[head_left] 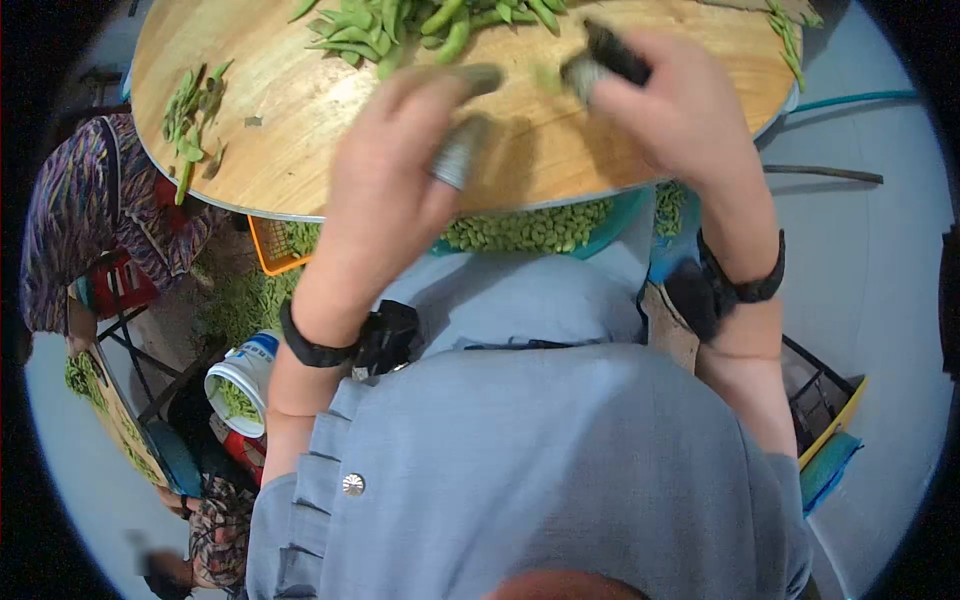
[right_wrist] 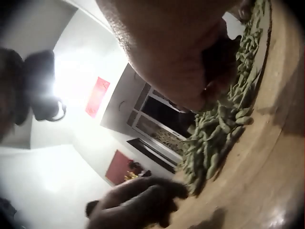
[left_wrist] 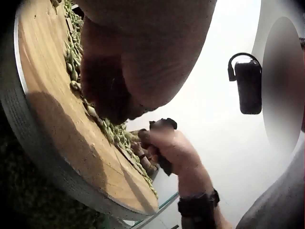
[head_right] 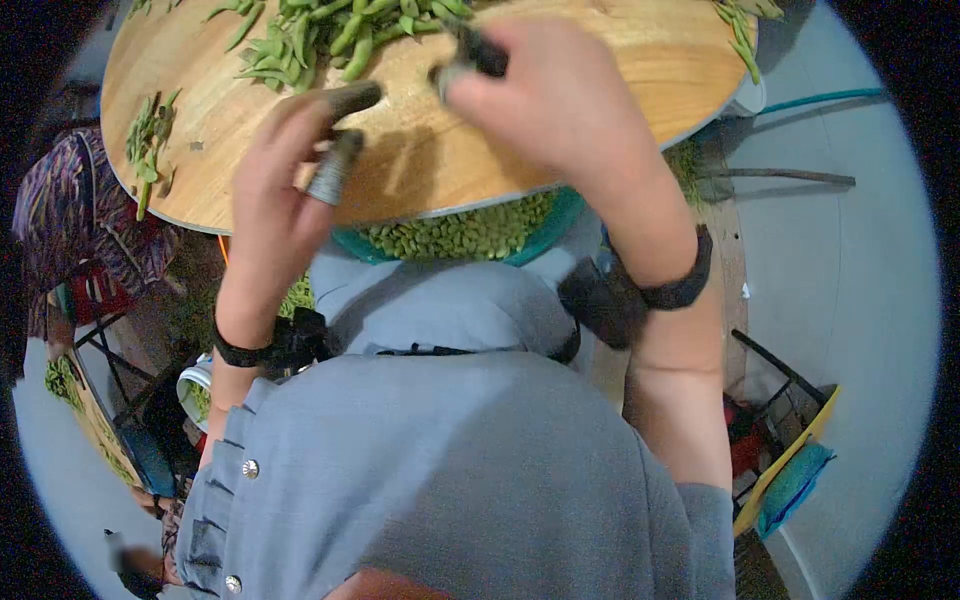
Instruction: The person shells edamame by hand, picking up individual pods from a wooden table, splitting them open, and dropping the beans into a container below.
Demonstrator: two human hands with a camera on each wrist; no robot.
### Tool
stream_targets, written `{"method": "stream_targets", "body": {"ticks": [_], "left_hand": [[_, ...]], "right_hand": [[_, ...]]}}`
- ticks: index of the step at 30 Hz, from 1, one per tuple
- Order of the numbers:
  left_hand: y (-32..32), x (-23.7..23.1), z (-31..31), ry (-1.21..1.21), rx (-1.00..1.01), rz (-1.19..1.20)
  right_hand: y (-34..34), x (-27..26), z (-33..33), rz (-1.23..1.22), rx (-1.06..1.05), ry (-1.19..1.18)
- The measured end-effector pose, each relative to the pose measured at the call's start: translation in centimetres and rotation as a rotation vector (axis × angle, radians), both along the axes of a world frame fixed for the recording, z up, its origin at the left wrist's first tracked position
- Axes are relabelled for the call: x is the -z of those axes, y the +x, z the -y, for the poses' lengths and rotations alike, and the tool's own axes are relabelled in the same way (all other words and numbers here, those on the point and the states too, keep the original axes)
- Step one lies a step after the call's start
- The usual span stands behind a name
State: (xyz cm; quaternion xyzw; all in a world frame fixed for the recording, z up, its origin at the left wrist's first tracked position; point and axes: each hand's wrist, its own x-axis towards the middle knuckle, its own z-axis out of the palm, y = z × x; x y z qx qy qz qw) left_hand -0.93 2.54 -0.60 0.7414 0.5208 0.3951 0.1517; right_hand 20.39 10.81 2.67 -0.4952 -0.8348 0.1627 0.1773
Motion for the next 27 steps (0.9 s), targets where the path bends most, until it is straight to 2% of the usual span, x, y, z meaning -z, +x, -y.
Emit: {"method": "stream_targets", "body": {"ticks": [1, 2, 4, 5, 7, 8, 10, 11, 15, 17, 19, 21, 24, 25, 26, 27], "left_hand": [[0.4, 0.0, -0.5, 0.055, 0.073, -0.07], [1.3, -0.3, -0.2, 0.025, 0.079, -0.069], [0.7, -0.4, -0.3, -0.259, 0.297, -0.119], [0.7, -0.5, -0.2, -0.251, 0.292, -0.124], [0.8, -0.7, 0.3, -0.745, 0.273, 0.395], [0.7, -0.4, 0.5, -0.739, 0.27, 0.386], [0.6, 0.4, 0.9, -0.749, 0.215, 0.818], [0.2, 0.0, 1.0, -0.819, 0.194, 0.833], [0.3, 1.3, 1.4, -0.764, 0.17, 0.835], [0.4, 1.3, 1.5, -0.699, 0.169, 0.702], [0.4, 1.1, 1.8, -0.679, 0.167, 0.672], [0.3, 0.8, 2.1, -0.66, 0.161, 0.641], [0.7, 0.6, 2.2, -0.513, 0.151, 0.542], [1.0, 0.7, 2.2, -0.267, 0.097, 0.238], [1.3, 0.7, 2.3, -0.022, 0.042, -0.065], [1.4, 1.3, 2.3, -0.009, 0.038, -0.073]], "right_hand": [[0.1, -0.8, 0.9, -0.135, -0.035, -0.458], [0.2, -0.5, 1.8, -0.391, -0.023, -0.713], [0.4, 0.4, 2.3, -0.562, -0.033, -0.822], [0.3, 0.8, 2.6, -0.564, -0.04, -0.815], [0.0, 1.4, 3.0, -0.774, 0.038, -0.924], [0.0, 1.4, 3.4, -0.781, 0.031, -0.918], [-0.1, 1.2, 4.5, -0.839, -0.013, -0.957], [-0.2, 1.2, 5.0, -0.842, -0.022, -0.955], [-0.3, 1.8, 6.1, -0.814, -0.137, -1.0], [-0.3, 1.9, 6.2, -0.828, -0.125, -1.033], [-0.2, 1.6, 6.2, -0.84, -0.114, -1.068], [-0.3, 0.9, 6.2, -0.948, -0.063, -1.233], [-0.8, 1.0, 6.3, -0.907, -0.108, -1.12], [-1.1, 2.2, 6.2, -0.906, -0.108, -1.12], [-1.6, 4.4, 6.2, -0.799, -0.151, -0.735], [-2.1, 5.7, 6.0, -0.677, -0.187, -0.354]]}}
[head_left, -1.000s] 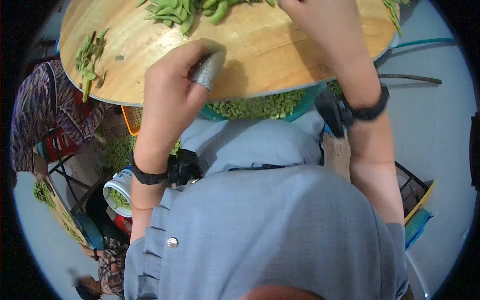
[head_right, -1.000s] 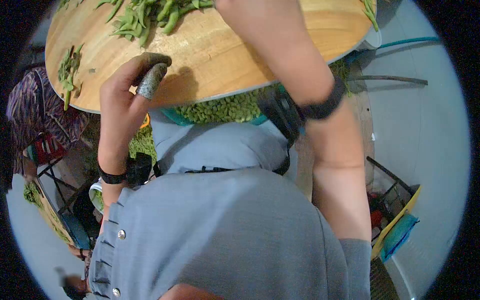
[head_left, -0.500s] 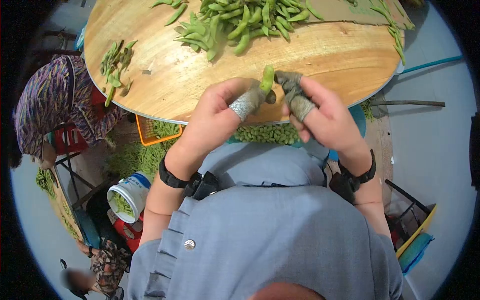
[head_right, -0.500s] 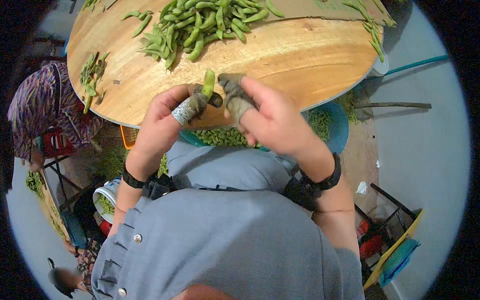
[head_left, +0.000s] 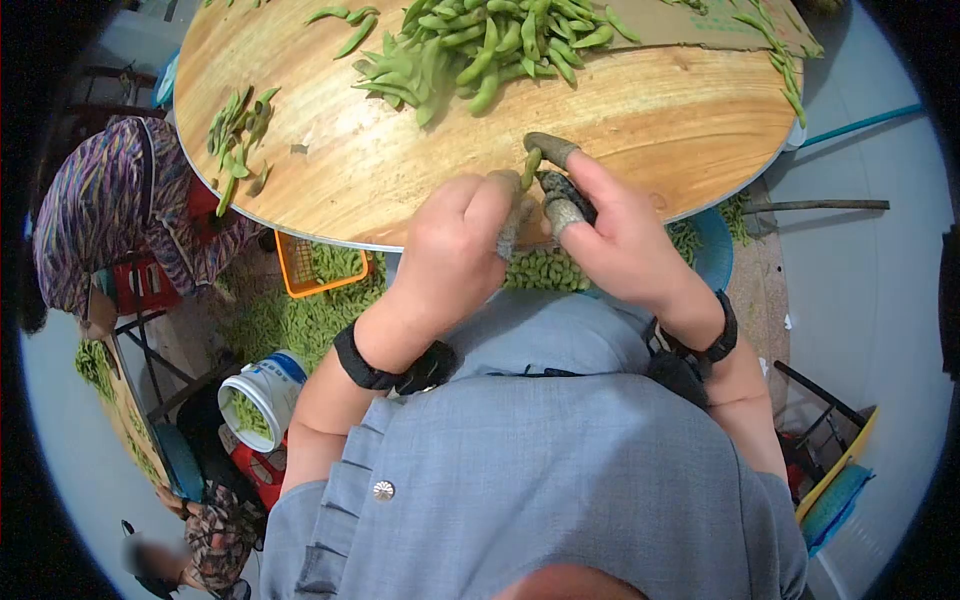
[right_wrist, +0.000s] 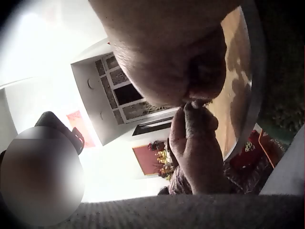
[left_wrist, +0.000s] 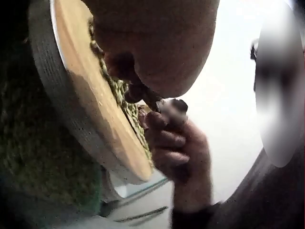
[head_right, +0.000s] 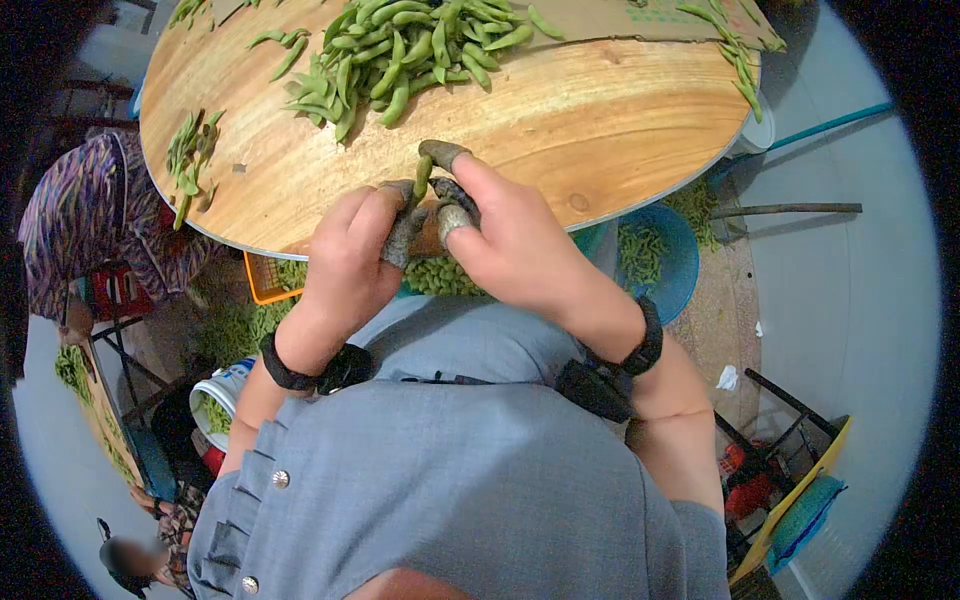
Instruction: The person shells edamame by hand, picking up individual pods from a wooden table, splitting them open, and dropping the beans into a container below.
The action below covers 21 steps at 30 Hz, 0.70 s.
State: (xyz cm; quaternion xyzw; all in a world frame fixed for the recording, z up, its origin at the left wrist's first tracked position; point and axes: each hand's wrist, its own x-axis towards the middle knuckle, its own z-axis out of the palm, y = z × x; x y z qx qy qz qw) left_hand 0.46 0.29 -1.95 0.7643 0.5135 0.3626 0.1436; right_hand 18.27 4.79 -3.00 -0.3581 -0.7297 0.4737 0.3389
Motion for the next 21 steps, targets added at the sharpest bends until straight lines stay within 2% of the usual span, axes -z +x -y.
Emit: {"method": "stream_targets", "body": {"ticks": [4, 6, 7, 9, 10, 11, 13, 14, 15, 16, 17, 18, 19, 21], "left_hand": [[-0.6, 0.5, -0.1, -0.002, -0.005, -0.07], [-1.3, 0.3, 0.0, -0.207, 0.055, 0.169], [-1.7, 0.2, 0.0, -0.208, 0.055, 0.169], [-2.6, 0.2, 0.4, -0.899, 0.157, 1.047], [-3.4, 1.1, 0.1, -1.014, 0.341, 1.199], [-3.1, 1.2, 0.2, -1.013, 0.339, 1.202], [-1.8, 0.5, 0.1, -0.809, 0.157, 0.922], [-1.5, 0.6, 0.0, -0.81, 0.157, 0.923], [-1.2, 0.7, -0.2, -0.375, 0.109, 0.37], [-1.0, 0.8, -0.3, 0.066, 0.056, -0.181], [-0.5, 0.6, -0.2, 0.065, 0.055, -0.183], [-0.1, 0.3, 0.1, 0.153, -0.02, -0.303], [0.2, 0.2, 0.2, 0.243, -0.094, -0.423], [0.2, 0.5, 0.0, 0.245, -0.106, -0.446]], "right_hand": [[-0.3, 0.0, -0.4, 0.072, 0.016, 0.056], [0.1, -3.0, -0.6, -0.261, -0.1, -1.001], [0.4, -3.4, -0.5, -0.261, -0.1, -1.002], [1.3, -3.8, -0.3, -0.423, -0.249, -1.226], [1.6, -3.7, -0.3, -0.421, -0.25, -1.228], [1.8, -3.6, -0.3, -0.467, -0.264, -1.256], [1.7, -3.8, -0.2, -0.515, -0.277, -1.283], [1.3, -4.3, -0.1, -0.403, -0.154, -1.197], [1.0, -4.5, 0.2, -0.291, -0.034, -1.108], [0.7, -4.6, 0.5, -0.292, -0.034, -1.11], [0.4, -4.6, 0.7, -0.239, -0.041, -1.012], [0.3, -4.6, 0.9, -0.188, -0.048, -0.913], [0.3, -4.5, 0.9, -0.193, -0.05, -0.912], [0.3, -4.1, 0.7, -0.148, -0.06, -0.756]]}}
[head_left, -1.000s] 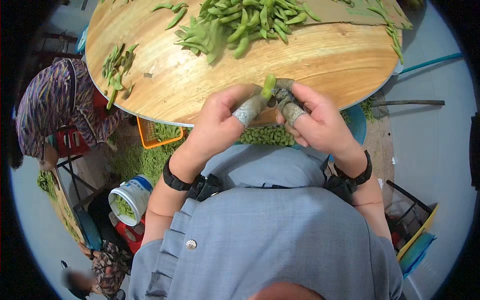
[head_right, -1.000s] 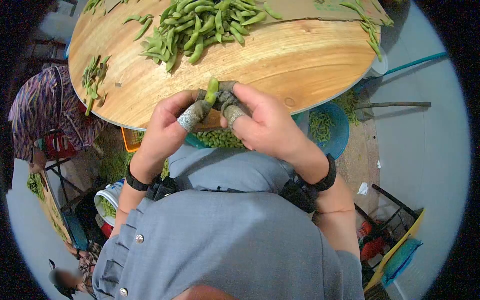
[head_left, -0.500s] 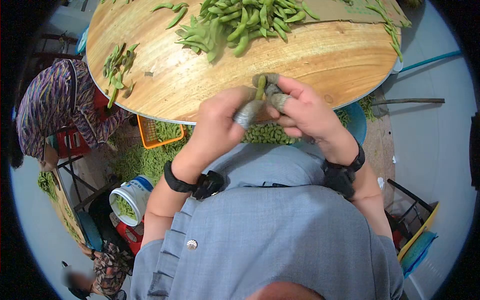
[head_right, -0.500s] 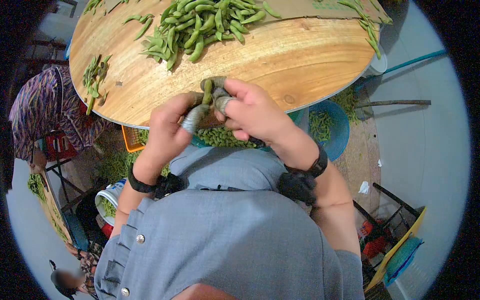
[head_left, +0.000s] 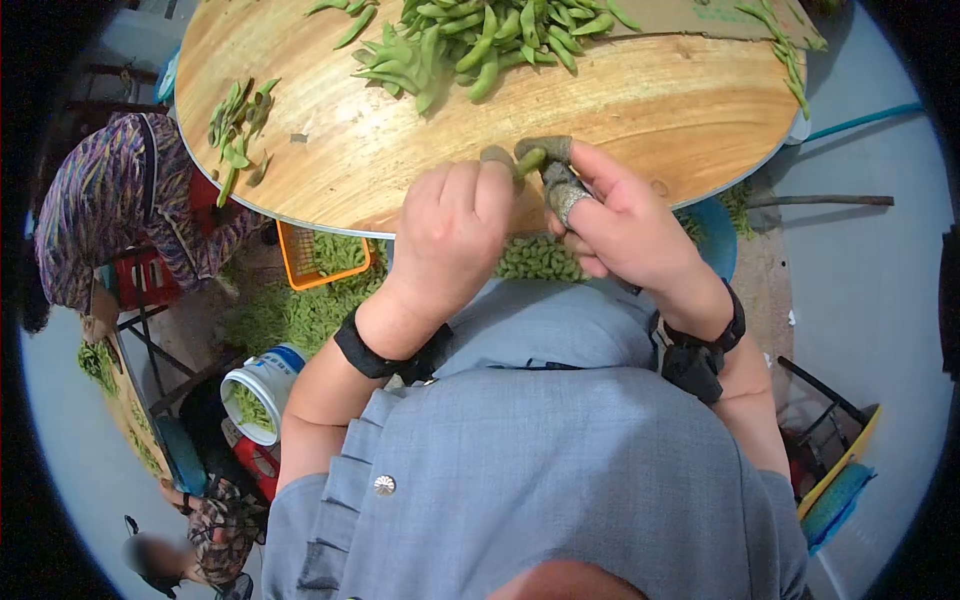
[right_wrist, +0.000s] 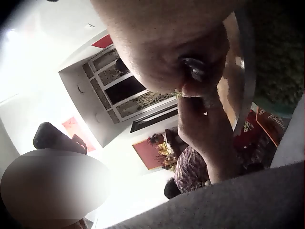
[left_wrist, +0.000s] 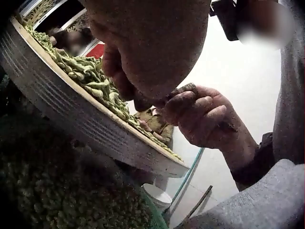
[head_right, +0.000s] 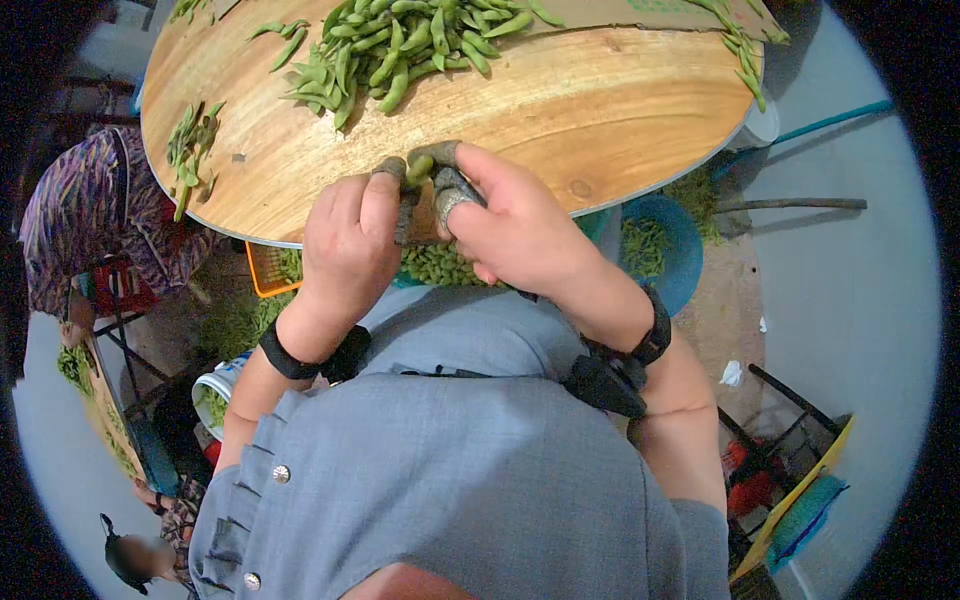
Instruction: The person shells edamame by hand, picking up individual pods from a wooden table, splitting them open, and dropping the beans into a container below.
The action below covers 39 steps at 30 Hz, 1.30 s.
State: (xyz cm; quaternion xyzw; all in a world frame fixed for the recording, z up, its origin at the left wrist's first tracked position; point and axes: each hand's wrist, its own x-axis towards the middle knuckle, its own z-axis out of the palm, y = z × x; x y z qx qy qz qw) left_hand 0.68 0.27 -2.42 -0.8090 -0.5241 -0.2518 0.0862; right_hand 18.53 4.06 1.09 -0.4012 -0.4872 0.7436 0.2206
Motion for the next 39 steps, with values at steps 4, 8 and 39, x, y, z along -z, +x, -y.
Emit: {"method": "stream_targets", "body": {"ticks": [4, 8, 39], "left_hand": [[0.2, 0.5, 0.0, -0.029, 0.021, 0.064], [0.0, -0.3, 0.1, -0.416, 0.118, 0.441], [0.1, -0.1, -0.5, -0.024, 0.031, 0.036]], "right_hand": [[-0.5, 1.1, -0.5, 0.041, 0.034, 0.034], [0.4, 1.2, -0.7, -0.189, 0.04, -0.245], [0.3, -0.4, 0.2, -0.053, 0.007, -0.036]]}}
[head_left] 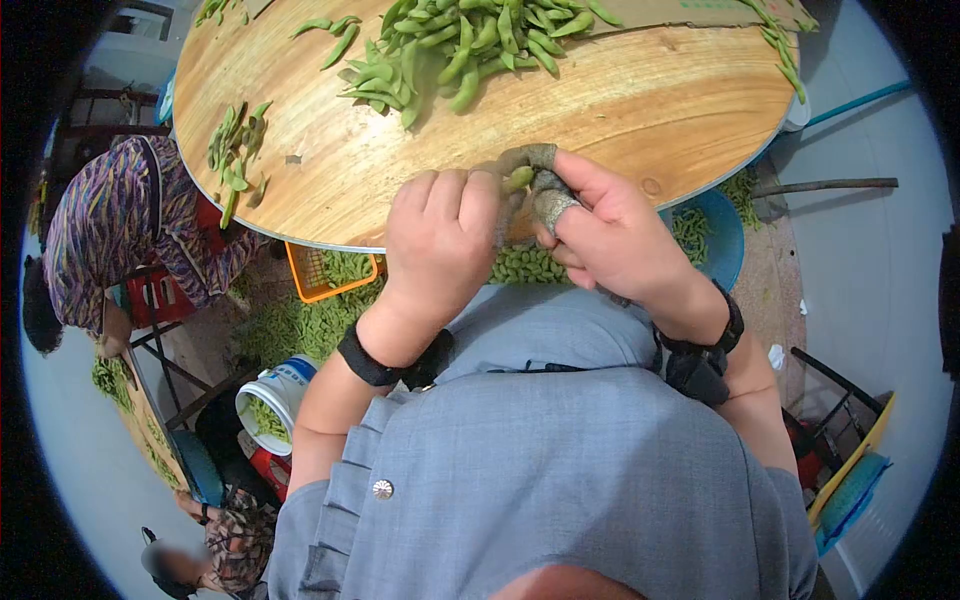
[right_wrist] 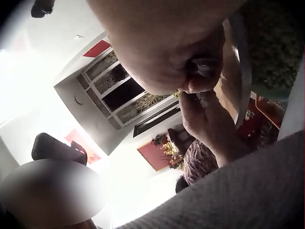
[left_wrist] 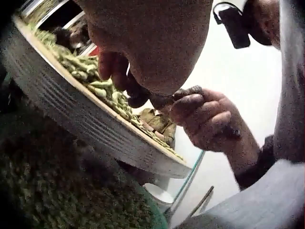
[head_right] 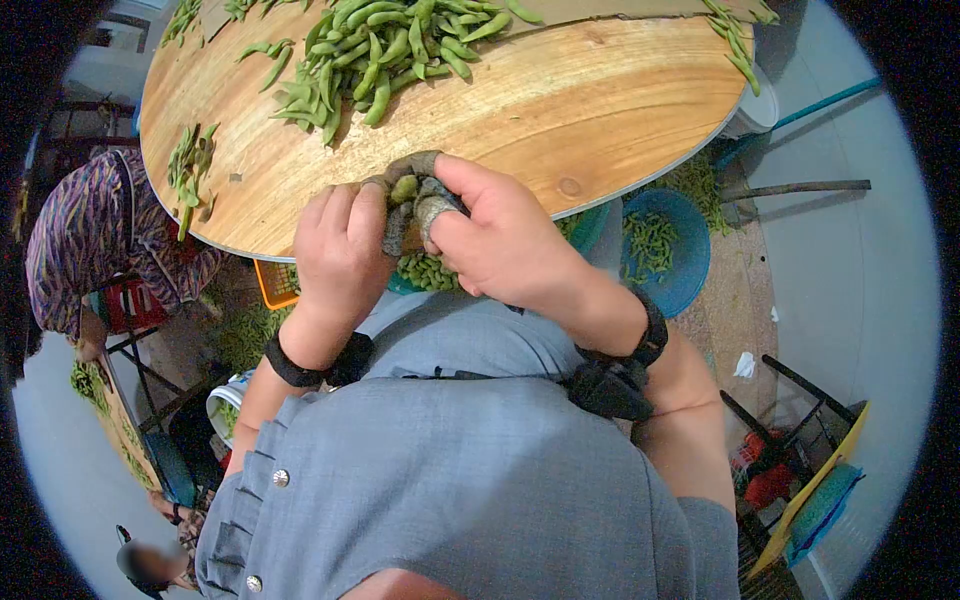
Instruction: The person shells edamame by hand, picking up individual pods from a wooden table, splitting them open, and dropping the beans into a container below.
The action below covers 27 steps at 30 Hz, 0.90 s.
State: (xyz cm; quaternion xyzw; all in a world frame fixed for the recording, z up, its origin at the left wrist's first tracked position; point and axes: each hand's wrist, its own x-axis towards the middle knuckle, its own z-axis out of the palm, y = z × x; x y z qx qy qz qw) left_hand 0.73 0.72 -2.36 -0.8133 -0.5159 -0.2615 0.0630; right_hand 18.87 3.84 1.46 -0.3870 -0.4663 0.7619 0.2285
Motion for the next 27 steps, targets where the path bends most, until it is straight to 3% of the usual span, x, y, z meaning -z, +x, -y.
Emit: {"method": "stream_targets", "body": {"ticks": [4, 10, 12, 15, 18, 21, 27], "left_hand": [[0.4, 0.7, 0.4, -0.028, -0.051, 0.047], [0.5, 0.2, 0.1, -0.132, -0.009, 0.249], [0.2, 0.0, 0.1, -0.196, -0.004, 0.28], [-0.5, -0.4, 0.1, -0.284, 0.065, 0.344], [-0.8, -1.4, 0.6, -0.82, -0.048, 0.9], [-0.8, -1.9, 0.4, -0.846, 0.015, 1.092], [-0.2, -1.2, 0.5, -0.812, 0.005, 1.141]], "right_hand": [[-0.6, 0.0, 0.0, -0.028, 0.065, 0.029], [-0.5, 0.8, 0.1, -0.058, 0.101, -0.14], [0.2, 0.6, -0.4, -0.15, 0.104, -0.31], [0.6, 0.3, -0.6, -0.14, 0.072, -0.278], [0.5, 0.2, -0.6, -0.134, 0.055, -0.241], [0.3, 0.0, -0.4, -0.116, 0.003, -0.199], [-0.1, 0.1, 0.0, -0.129, 0.025, -0.241]]}}
